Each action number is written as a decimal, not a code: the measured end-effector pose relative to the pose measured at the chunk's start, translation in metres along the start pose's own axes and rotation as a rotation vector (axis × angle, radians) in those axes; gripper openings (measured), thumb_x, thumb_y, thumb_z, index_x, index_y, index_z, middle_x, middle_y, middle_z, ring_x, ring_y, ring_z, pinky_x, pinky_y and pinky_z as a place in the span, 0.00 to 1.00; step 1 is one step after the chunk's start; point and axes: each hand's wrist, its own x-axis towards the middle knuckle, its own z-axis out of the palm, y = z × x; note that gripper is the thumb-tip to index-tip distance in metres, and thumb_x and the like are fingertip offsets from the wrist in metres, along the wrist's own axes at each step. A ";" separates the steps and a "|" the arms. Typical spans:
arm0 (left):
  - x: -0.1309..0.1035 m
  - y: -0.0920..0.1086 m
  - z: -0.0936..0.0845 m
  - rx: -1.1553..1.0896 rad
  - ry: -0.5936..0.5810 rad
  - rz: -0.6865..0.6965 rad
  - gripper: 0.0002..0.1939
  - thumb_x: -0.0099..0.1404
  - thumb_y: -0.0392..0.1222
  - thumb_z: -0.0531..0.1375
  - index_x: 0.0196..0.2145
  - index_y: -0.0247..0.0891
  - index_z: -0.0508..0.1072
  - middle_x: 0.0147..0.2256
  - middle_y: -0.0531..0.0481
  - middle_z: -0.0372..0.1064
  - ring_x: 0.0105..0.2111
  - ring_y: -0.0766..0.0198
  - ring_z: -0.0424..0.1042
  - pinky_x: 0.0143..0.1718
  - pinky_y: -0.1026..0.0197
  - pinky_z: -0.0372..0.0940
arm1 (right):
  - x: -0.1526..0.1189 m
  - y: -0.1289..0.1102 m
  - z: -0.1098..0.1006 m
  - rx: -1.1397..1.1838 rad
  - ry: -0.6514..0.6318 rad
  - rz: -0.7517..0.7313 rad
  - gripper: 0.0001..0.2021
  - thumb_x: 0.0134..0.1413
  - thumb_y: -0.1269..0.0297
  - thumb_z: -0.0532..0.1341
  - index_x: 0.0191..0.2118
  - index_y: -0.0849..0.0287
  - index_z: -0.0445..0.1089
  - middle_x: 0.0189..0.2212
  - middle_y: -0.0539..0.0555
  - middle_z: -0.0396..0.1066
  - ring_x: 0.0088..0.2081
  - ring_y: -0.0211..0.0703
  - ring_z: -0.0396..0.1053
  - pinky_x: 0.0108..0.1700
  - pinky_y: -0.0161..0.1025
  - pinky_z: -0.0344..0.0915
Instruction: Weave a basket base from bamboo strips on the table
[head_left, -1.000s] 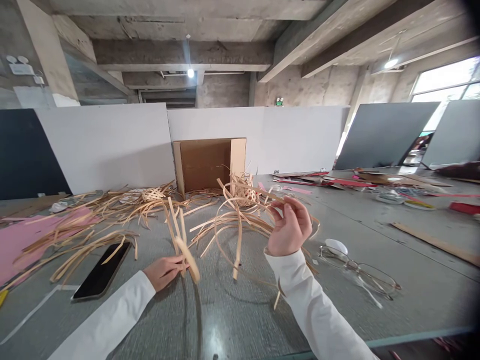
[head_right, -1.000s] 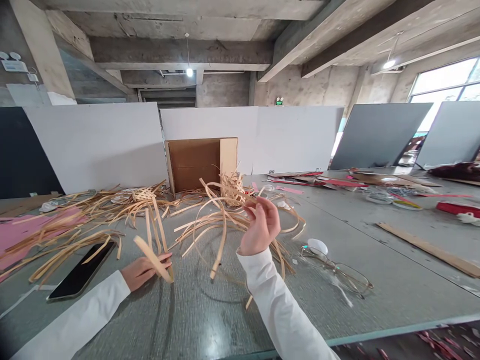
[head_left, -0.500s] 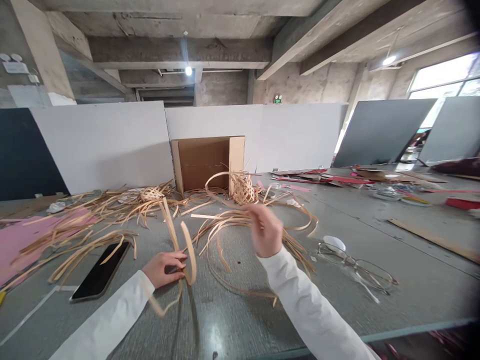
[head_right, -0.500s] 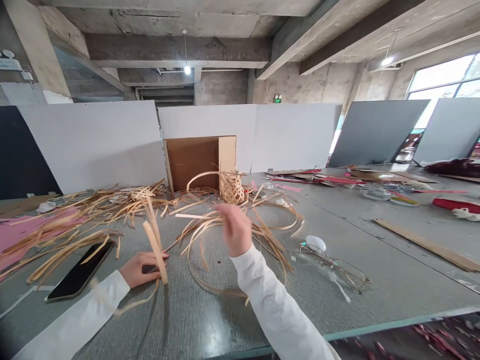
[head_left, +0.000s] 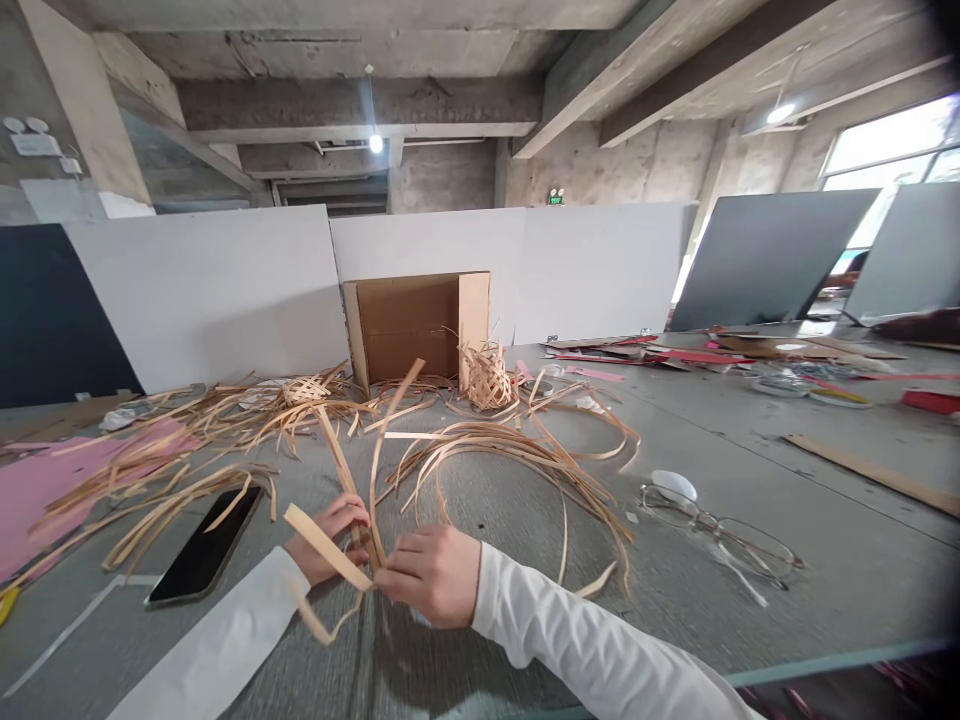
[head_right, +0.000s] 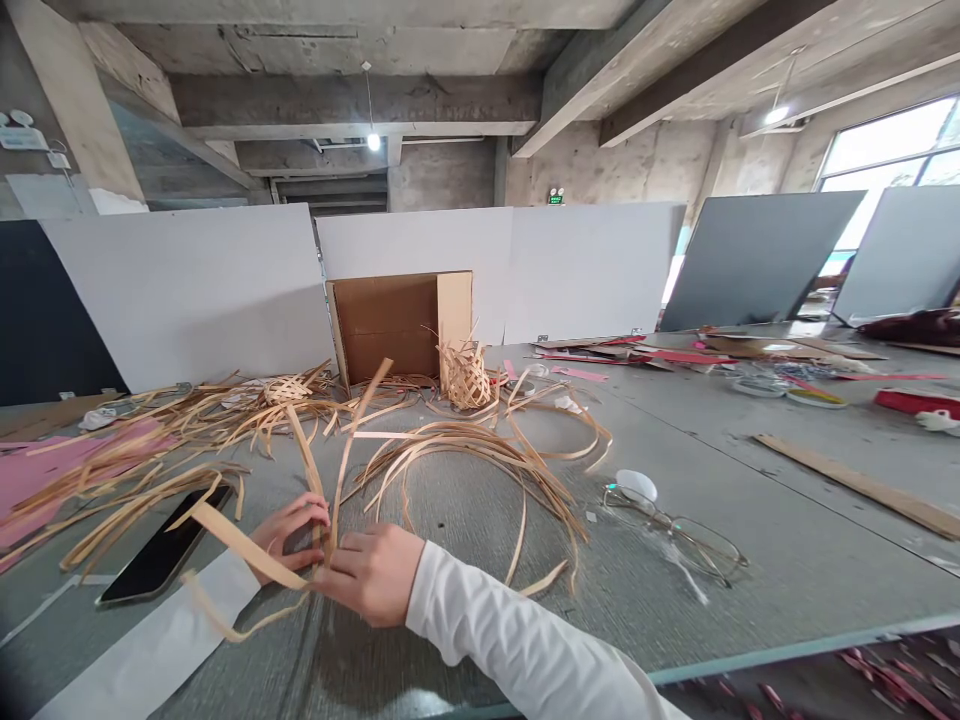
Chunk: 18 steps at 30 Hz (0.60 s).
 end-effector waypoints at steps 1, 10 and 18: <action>0.000 0.000 0.000 0.001 -0.005 -0.005 0.20 0.58 0.52 0.58 0.45 0.37 0.69 0.47 0.40 0.64 0.47 0.54 0.65 0.49 0.55 0.61 | 0.000 -0.002 0.000 0.056 -0.042 -0.007 0.06 0.54 0.69 0.50 0.34 0.60 0.64 0.24 0.49 0.66 0.27 0.37 0.62 0.24 0.36 0.54; -0.003 -0.010 0.001 0.013 -0.136 -0.014 0.21 0.64 0.51 0.51 0.51 0.41 0.69 0.59 0.44 0.50 0.55 0.51 0.58 0.54 0.55 0.56 | 0.001 -0.019 0.001 0.441 -0.117 0.050 0.05 0.47 0.69 0.52 0.31 0.58 0.64 0.27 0.50 0.68 0.31 0.35 0.65 0.36 0.33 0.62; -0.004 -0.011 0.007 0.029 -0.140 -0.043 0.22 0.65 0.51 0.50 0.51 0.39 0.69 0.60 0.46 0.46 0.56 0.48 0.54 0.55 0.55 0.53 | -0.002 -0.032 0.015 0.514 -0.156 0.053 0.02 0.41 0.66 0.55 0.23 0.56 0.60 0.22 0.46 0.67 0.27 0.35 0.62 0.32 0.31 0.60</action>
